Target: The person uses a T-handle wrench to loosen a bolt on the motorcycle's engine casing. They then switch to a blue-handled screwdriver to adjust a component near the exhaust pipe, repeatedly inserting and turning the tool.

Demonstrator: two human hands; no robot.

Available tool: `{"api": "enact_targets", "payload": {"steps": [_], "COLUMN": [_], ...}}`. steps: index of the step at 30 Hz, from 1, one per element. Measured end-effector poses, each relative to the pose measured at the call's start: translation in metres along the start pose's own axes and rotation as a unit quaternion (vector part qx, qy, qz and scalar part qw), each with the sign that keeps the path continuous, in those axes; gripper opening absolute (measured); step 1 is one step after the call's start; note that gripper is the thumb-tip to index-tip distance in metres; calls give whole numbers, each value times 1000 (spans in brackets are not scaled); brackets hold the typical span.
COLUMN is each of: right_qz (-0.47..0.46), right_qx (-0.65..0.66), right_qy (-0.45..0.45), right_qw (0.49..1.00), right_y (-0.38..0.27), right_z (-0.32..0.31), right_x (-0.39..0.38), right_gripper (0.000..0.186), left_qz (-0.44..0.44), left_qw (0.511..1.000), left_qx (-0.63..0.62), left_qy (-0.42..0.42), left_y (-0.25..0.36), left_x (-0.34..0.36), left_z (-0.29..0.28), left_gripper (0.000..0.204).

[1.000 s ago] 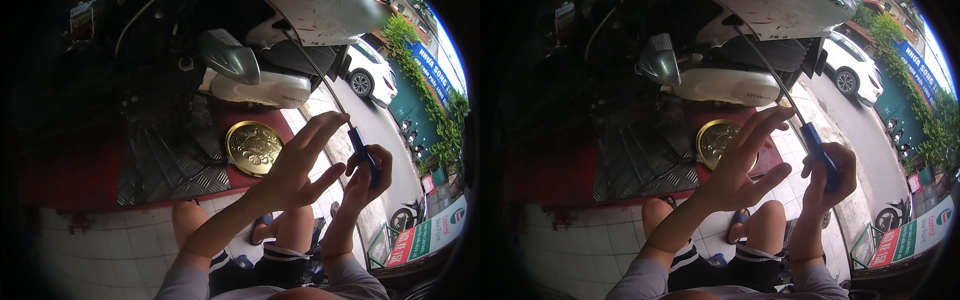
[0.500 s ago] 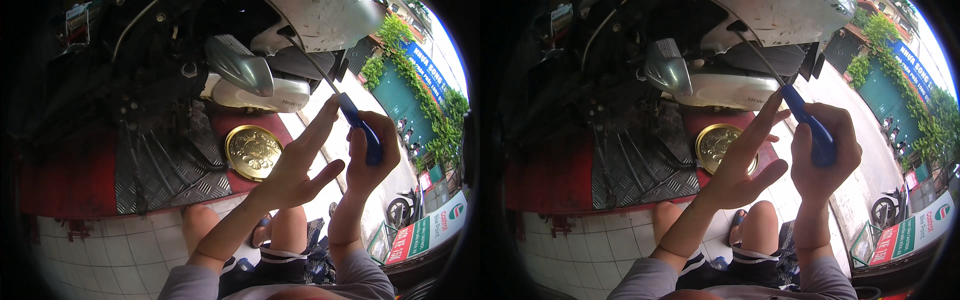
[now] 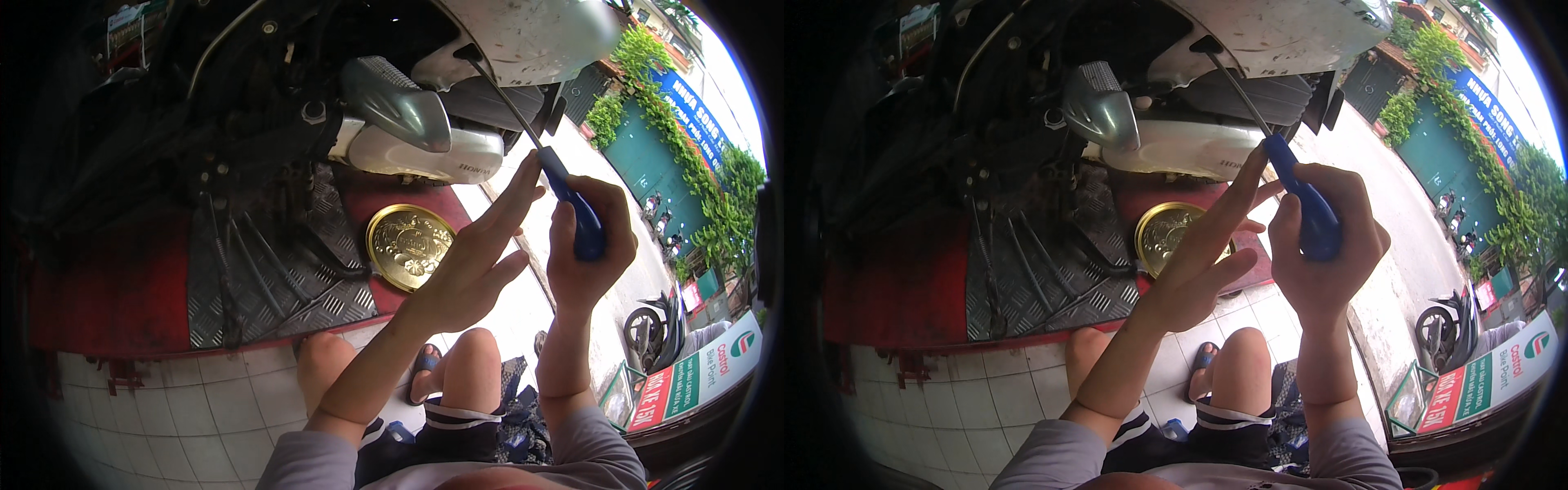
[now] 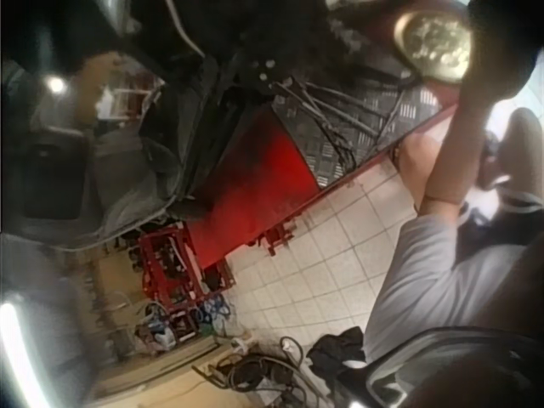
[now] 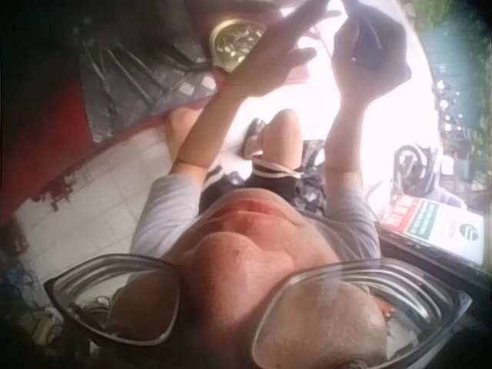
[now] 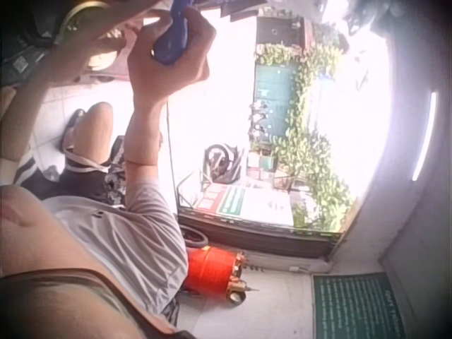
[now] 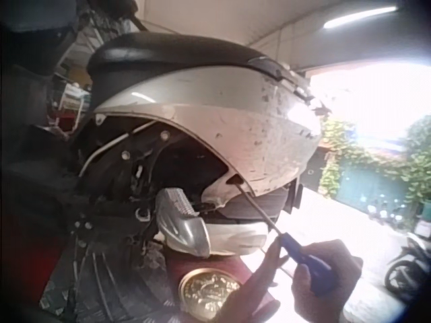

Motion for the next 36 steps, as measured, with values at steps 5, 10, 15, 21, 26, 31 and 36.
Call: {"api": "enact_targets", "payload": {"steps": [5, 10, 15, 21, 26, 31, 36], "right_qz": [-10, -15, 79, 111, -190, -314, -383], "right_qx": [5, 7, 27, 52, 0, -117, -74], "right_qy": [6, 9, 11, 3, -132, -295, -313], "right_qw": [1000, 1000, 996, 992, 973, 895, 866], "right_y": [0, 0, 10, 5, -33, -40, -45], "right_z": [3, 5, 3, 6, 8, 13, 16], "right_x": [1, 1, 16, 27, 41, 42, 43], "right_gripper": [18, 18, 15, 11, 16, 17, 21], "left_qz": [36, 56, 9, 2, -23, -125, -157], "left_qw": [999, 998, 1000, 999, 996, 967, 941], "left_qx": [0, 19, 9, 18, -27, -194, -278], "left_qy": [-11, -6, 9, 38, 83, 103, 113], "left_y": [8, 9, 7, 5, 3, -12, -2], "left_x": [1, 0, -1, -1, -2, 2, 11], "left_z": [-2, -5, -2, -5, -5, -5, -3], "left_gripper": [82, 81, 86, 66, 38, 36, 37]}}
Point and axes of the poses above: each hand's wrist, its own x-axis towards the middle knuckle, its own z-axis out of the palm, y = z × x, the point moved 7 cm from there along x, towards the middle knuckle, and after that the axes turned 13 degrees about y, right-handed, at the moved point
